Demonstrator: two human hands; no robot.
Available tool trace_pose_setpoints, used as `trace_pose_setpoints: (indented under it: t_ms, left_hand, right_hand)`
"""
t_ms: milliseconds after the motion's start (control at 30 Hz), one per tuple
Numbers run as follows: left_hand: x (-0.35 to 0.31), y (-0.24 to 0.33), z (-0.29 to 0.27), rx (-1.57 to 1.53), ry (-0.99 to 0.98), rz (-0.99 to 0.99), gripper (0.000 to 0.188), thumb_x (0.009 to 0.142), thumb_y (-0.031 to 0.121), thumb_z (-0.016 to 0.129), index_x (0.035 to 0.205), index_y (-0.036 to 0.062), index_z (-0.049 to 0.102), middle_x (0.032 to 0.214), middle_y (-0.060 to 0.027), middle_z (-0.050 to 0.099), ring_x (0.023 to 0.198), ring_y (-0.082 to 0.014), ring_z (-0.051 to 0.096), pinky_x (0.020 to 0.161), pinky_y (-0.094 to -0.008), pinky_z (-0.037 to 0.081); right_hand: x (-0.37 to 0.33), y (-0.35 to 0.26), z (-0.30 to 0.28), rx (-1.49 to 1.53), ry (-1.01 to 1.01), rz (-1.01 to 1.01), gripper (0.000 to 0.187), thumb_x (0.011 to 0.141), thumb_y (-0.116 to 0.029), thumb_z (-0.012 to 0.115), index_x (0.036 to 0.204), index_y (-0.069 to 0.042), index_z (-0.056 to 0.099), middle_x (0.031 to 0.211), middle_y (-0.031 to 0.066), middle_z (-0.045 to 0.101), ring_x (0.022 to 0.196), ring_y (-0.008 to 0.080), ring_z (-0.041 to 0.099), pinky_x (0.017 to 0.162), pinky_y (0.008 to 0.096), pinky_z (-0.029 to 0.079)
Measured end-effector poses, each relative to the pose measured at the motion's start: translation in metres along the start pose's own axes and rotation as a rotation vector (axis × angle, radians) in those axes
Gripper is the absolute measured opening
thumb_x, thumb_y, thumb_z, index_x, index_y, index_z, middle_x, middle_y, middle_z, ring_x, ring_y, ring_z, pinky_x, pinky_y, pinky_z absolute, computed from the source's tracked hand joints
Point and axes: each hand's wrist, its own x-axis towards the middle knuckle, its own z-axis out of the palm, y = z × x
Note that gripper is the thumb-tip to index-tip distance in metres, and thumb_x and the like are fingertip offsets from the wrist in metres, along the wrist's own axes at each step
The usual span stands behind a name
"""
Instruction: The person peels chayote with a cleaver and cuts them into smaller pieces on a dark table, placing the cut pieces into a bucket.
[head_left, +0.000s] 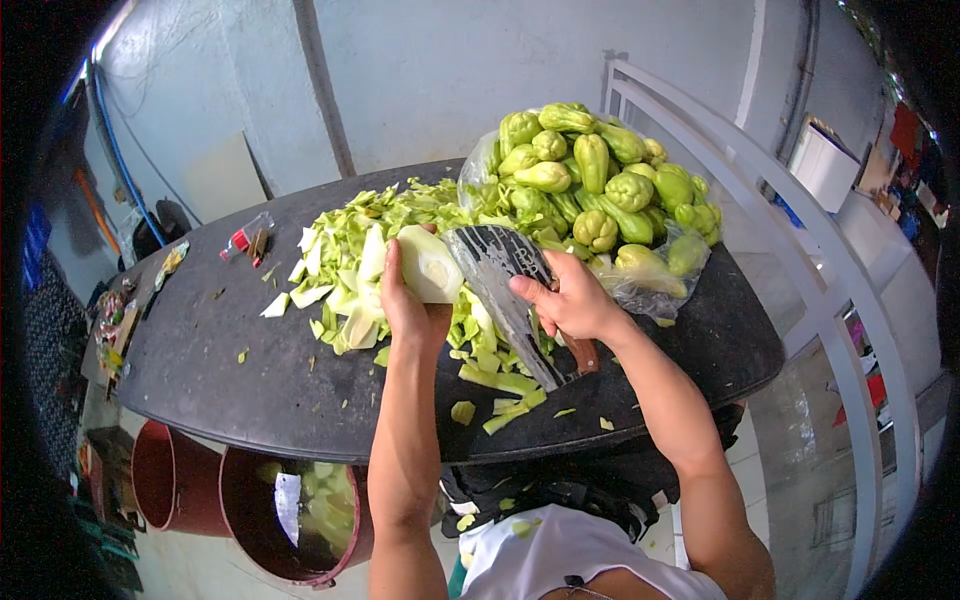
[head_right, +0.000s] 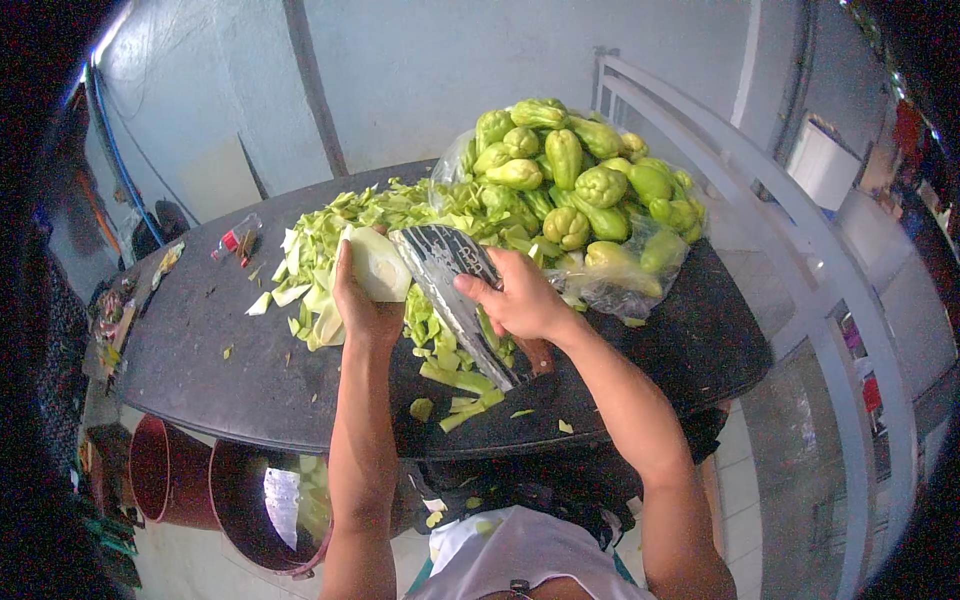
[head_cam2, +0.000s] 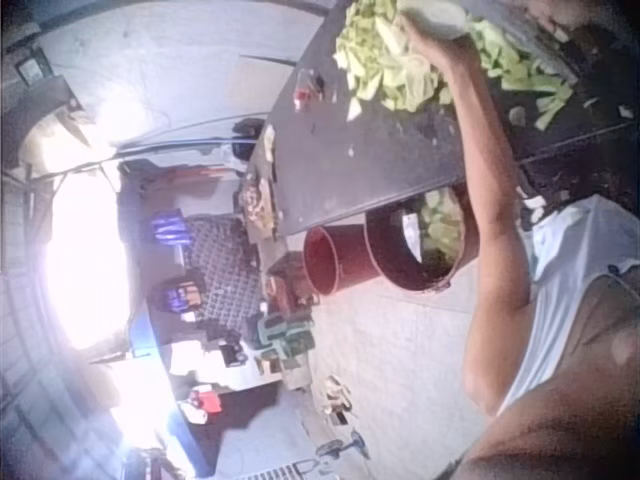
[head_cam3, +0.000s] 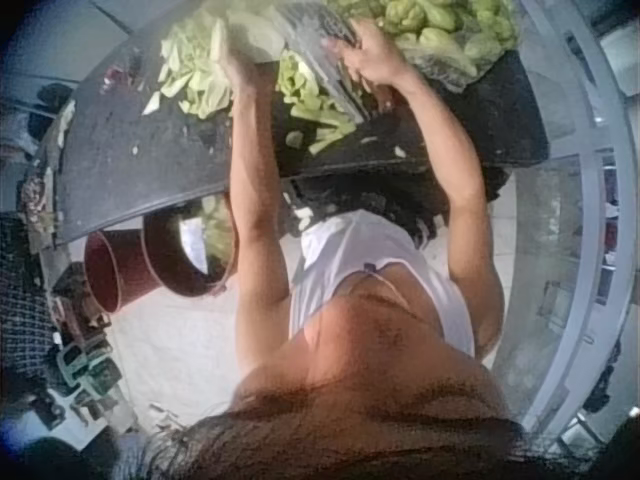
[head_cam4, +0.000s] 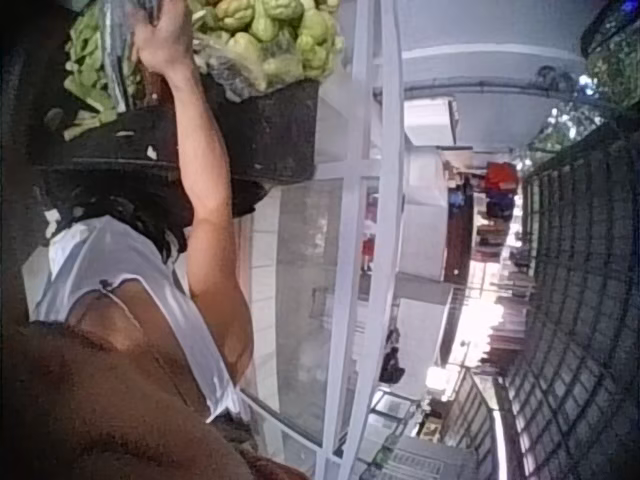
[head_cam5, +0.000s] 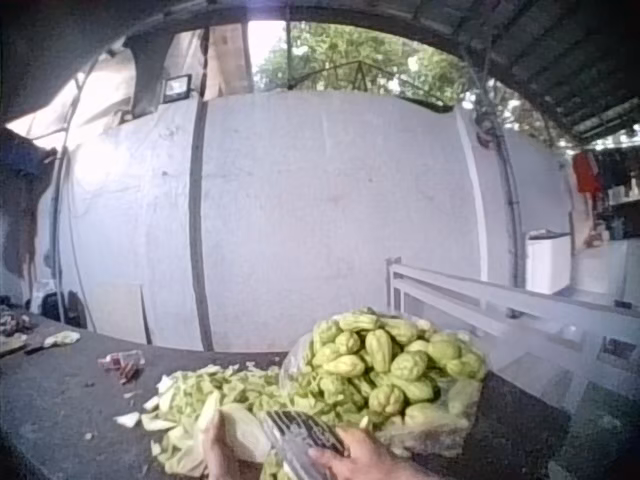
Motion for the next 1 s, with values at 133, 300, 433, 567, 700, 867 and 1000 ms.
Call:
trace_pose_setpoints:
  t_ms: [133,300,433,567,700,867,1000]
  left_hand:
    - [-0.004,0.001,-0.004,0.093,-0.13,-0.02,0.046,0.099,0.045,0.046,0.119,0.0043,0.059,0.109,-0.008,0.063,0.102,-0.0218,0.061,0.091,-0.0364,0.048]
    - [-0.007,-0.002,-0.002,0.113,-0.051,-0.069,0.046,0.098,0.045,0.052,0.119,0.0053,0.058,0.11,-0.0082,0.063,0.101,-0.0223,0.061,0.091,-0.0376,0.049]
    - [-0.011,-0.004,0.0,0.101,-0.106,-0.093,0.047,0.097,0.046,0.053,0.121,0.0059,0.056,0.111,-0.0092,0.063,0.103,-0.0234,0.062,0.092,-0.0395,0.05]
    - [-0.016,-0.012,0.004,0.081,-0.156,-0.114,0.048,0.098,0.046,0.051,0.122,0.0055,0.054,0.112,-0.01,0.063,0.104,-0.0239,0.062,0.093,-0.0399,0.049]
    - [-0.018,-0.028,0.001,0.055,-0.181,-0.097,0.049,0.098,0.049,0.048,0.123,0.0072,0.054,0.113,-0.0099,0.063,0.104,-0.0224,0.062,0.091,-0.0409,0.049]
    - [-0.021,-0.022,0.009,-0.005,-0.279,-0.217,0.049,0.098,0.051,0.046,0.122,0.0091,0.056,0.113,-0.0076,0.064,0.102,-0.0223,0.062,0.091,-0.0403,0.048]
    - [-0.022,-0.02,0.007,-0.018,-0.206,-0.303,0.05,0.098,0.053,0.045,0.12,0.0094,0.057,0.111,-0.0084,0.065,0.101,-0.0231,0.062,0.091,-0.0401,0.048]
  right_hand:
    - [-0.002,-0.004,-0.001,-0.009,0.023,-0.049,0.032,0.096,-0.028,0.063,0.106,0.001,0.055,0.069,0.0026,0.059,0.041,0.0086,0.05,0.039,0.0262,0.042]
    - [-0.001,-0.002,-0.002,-0.008,0.031,-0.053,0.032,0.096,-0.028,0.063,0.105,0.002,0.055,0.068,0.0024,0.058,0.041,0.0084,0.05,0.039,0.0262,0.042]
    - [-0.003,-0.004,0.0,0.027,0.022,-0.029,0.031,0.096,-0.027,0.064,0.103,0.001,0.054,0.068,0.002,0.057,0.042,0.0078,0.049,0.039,0.0253,0.042]
    - [-0.003,-0.004,0.004,0.045,0.048,-0.051,0.03,0.096,-0.027,0.063,0.103,0.0,0.054,0.068,0.0009,0.056,0.041,0.0072,0.048,0.039,0.0246,0.041]
    - [-0.001,-0.002,0.012,0.109,0.1,-0.074,0.03,0.096,-0.029,0.063,0.102,0.0,0.054,0.068,-0.0001,0.055,0.041,0.0071,0.048,0.039,0.0243,0.041]
    - [-0.003,-0.006,0.003,0.113,0.087,-0.059,0.03,0.096,-0.031,0.062,0.099,-0.002,0.054,0.067,-0.0017,0.052,0.042,0.0071,0.049,0.039,0.0238,0.041]
    - [-0.001,-0.002,0.004,0.096,0.036,-0.049,0.029,0.097,-0.03,0.062,0.095,-0.002,0.053,0.065,-0.0021,0.051,0.041,0.0074,0.048,0.038,0.0241,0.04]
